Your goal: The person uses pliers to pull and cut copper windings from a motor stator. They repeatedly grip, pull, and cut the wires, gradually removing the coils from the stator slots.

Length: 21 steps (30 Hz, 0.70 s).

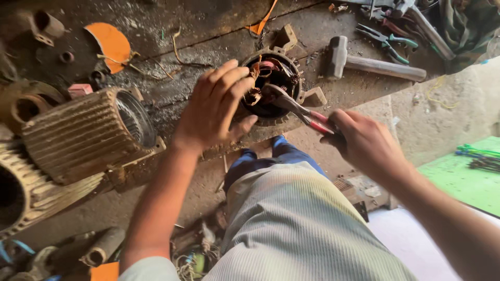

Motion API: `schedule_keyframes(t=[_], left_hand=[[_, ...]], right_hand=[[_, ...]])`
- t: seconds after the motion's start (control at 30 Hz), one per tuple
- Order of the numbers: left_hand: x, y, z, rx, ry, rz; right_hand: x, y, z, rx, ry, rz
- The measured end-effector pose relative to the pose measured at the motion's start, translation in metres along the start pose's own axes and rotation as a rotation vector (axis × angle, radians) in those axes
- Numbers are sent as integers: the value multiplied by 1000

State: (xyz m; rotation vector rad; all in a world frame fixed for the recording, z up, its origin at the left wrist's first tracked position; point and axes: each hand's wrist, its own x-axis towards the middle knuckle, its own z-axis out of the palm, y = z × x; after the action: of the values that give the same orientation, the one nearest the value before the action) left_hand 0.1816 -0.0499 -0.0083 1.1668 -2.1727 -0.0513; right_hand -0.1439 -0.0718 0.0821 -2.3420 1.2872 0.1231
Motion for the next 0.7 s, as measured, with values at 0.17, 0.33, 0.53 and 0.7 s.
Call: schedule_keyframes(t=[0.17, 0.33, 0.53, 0.7], left_hand=[[25, -27, -7, 3, -58, 336], [57, -41, 1, -348, -249, 548], [54, -48, 16, 383, -336, 778], [33, -35, 27, 261, -261, 623]], right_hand=[[29, 10, -22, -464, -246, 190], [0, -11, -6, -447, 100, -17], [-53, -30, -13, 29, 20, 197], [-53, -27, -40, -23, -132, 250]])
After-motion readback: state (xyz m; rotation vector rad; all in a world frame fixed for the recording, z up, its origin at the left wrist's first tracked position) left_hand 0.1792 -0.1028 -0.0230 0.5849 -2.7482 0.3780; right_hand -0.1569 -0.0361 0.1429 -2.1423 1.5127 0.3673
